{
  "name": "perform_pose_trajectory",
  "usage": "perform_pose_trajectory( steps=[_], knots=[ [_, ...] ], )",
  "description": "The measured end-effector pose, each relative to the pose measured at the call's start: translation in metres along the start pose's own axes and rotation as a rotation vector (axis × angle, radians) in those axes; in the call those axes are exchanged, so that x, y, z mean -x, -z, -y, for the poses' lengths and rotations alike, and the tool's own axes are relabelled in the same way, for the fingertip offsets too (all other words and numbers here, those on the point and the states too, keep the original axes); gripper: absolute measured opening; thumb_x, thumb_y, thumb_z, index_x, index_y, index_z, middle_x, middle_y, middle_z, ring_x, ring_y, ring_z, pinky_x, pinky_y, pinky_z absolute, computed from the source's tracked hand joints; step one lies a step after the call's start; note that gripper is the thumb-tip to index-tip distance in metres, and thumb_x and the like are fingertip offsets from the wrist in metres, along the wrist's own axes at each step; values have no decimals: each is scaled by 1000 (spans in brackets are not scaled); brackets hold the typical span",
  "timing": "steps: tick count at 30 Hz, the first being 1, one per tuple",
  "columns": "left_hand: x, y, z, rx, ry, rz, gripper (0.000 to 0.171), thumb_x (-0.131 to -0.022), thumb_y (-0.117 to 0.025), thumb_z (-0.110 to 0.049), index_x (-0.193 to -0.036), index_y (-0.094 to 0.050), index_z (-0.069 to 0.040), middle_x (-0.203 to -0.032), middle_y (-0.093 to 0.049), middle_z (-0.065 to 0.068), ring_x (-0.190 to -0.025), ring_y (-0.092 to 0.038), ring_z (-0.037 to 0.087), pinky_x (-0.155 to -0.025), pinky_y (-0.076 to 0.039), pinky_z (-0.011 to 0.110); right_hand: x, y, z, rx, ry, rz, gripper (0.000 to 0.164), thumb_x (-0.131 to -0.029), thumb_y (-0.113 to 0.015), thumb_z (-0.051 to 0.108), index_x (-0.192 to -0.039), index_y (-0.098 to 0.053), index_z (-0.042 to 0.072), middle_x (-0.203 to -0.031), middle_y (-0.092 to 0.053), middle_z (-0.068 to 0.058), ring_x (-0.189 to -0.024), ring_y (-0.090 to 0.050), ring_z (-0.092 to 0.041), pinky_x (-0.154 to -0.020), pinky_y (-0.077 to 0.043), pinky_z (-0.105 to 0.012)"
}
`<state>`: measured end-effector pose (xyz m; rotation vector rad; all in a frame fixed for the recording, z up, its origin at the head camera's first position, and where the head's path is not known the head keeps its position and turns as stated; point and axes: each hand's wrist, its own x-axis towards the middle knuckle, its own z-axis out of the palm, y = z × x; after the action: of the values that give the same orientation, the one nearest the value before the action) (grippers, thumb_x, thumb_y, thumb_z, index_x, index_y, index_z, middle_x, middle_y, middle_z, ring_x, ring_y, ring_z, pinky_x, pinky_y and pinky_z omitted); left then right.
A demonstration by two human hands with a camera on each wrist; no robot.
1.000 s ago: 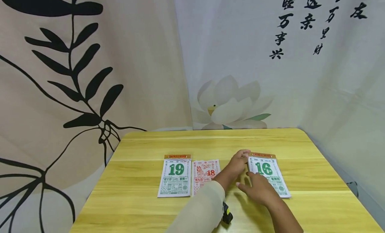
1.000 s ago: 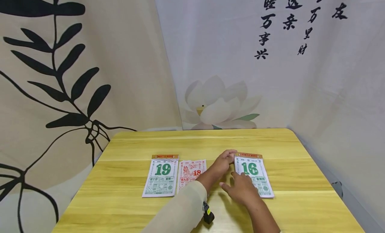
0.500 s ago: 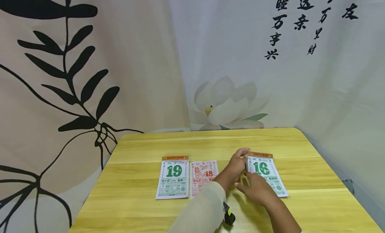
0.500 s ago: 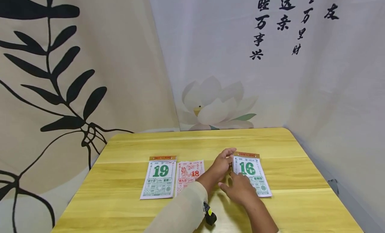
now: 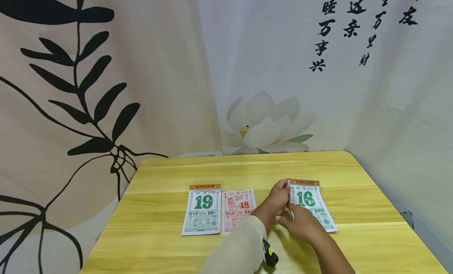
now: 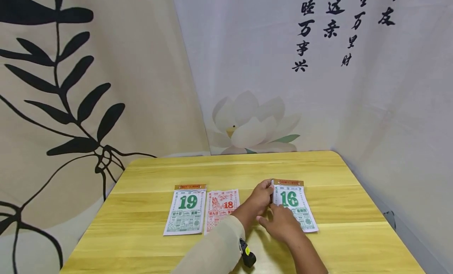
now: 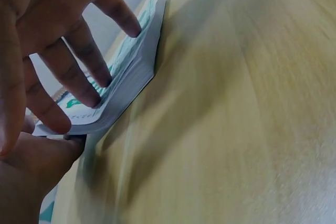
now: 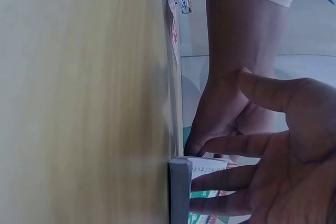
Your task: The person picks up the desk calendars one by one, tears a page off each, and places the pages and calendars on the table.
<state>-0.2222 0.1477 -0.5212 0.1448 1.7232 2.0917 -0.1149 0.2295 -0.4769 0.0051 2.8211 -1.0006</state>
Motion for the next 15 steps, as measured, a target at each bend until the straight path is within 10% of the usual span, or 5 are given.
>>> perform_pose_trajectory(
  steps=[15],
  knots=[
    [6,5,-5,57,41,-22,34,-117,-52,-23,-146,-58,-7,-114,-72,11,-95,-76,22,-82,-65,35,5,0,0,-6,27,5,77,-103,-74,47,-155,-54,-5,-158,-55,-32,-148,-50,-57,-117,-44,-72]
  ],
)
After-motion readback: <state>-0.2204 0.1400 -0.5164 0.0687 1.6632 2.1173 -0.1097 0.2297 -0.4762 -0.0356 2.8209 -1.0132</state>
